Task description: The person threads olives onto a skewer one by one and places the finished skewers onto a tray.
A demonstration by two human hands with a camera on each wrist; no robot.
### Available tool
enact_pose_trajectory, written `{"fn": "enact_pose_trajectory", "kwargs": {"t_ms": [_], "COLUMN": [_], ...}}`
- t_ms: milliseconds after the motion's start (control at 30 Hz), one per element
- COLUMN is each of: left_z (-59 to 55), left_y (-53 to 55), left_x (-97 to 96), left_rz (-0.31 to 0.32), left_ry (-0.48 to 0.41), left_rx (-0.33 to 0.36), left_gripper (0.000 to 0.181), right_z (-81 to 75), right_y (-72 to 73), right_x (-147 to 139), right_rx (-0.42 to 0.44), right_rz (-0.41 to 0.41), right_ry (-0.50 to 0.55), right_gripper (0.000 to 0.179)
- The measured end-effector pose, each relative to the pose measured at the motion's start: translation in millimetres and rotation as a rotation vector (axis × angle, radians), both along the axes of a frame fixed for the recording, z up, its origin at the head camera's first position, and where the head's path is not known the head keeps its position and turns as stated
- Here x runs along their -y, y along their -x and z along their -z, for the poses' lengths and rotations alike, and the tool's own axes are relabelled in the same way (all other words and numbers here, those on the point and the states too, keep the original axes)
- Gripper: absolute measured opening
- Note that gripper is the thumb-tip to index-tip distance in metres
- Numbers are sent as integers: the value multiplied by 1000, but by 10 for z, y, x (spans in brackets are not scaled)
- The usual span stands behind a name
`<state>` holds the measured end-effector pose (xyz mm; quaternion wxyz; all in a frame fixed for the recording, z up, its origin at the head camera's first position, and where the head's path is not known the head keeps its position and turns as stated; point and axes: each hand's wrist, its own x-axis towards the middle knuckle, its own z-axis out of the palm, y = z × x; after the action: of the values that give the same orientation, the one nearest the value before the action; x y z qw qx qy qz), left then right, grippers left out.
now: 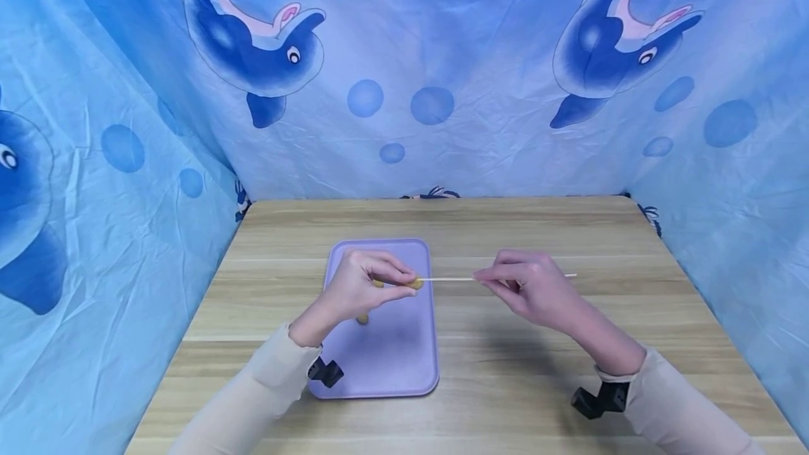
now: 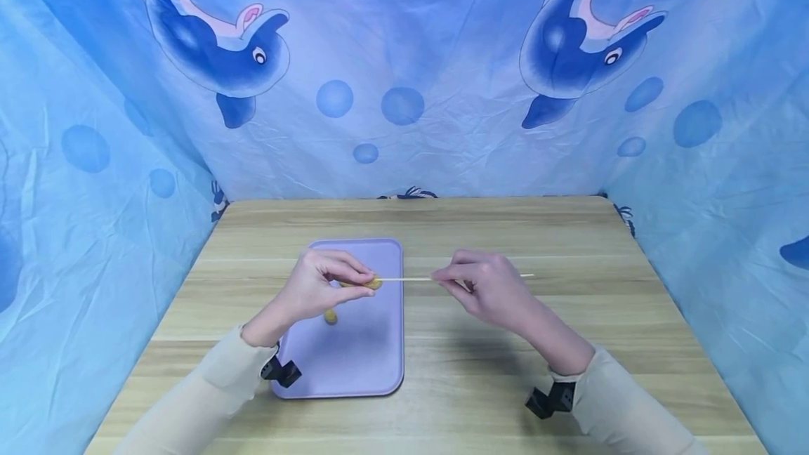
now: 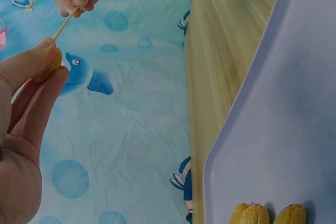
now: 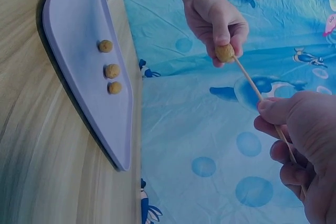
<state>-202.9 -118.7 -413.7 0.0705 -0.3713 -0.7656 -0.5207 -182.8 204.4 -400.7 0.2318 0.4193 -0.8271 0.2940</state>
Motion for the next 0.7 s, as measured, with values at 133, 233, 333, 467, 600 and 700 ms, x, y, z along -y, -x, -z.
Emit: {"fn": "enact_pose_trajectory", "kwargs": {"t_ms": [133,233,333,467,600,700], "left_z": [17,23,21,23,32,24], "left_y": [3,4,4,1,4,-3], "left_x": [-1,-4,-9,-20,-34,-58], "left_rz": [4,8,11,17,25,36], "left_ry": [-7,-9,-10,-10,-12,-12], "left_rx": [0,-2,-4,-7,-9,-14], "left_gripper": [19,18,17,17,18,18], "right_z": [1,7,8,17,29,28], "right_y": [-3,-4,-4,-6,-4,-9], "right_x": [-6,-13,-15,-28,-40,-18], "right_rx": [14,25,28,36,39,38], "right_rz": [-3,-4,-11,-13,-19,-37], "right_ry": [-1,0,2,2,3,13], "right_gripper": [29,29,29,30,30,29]}}
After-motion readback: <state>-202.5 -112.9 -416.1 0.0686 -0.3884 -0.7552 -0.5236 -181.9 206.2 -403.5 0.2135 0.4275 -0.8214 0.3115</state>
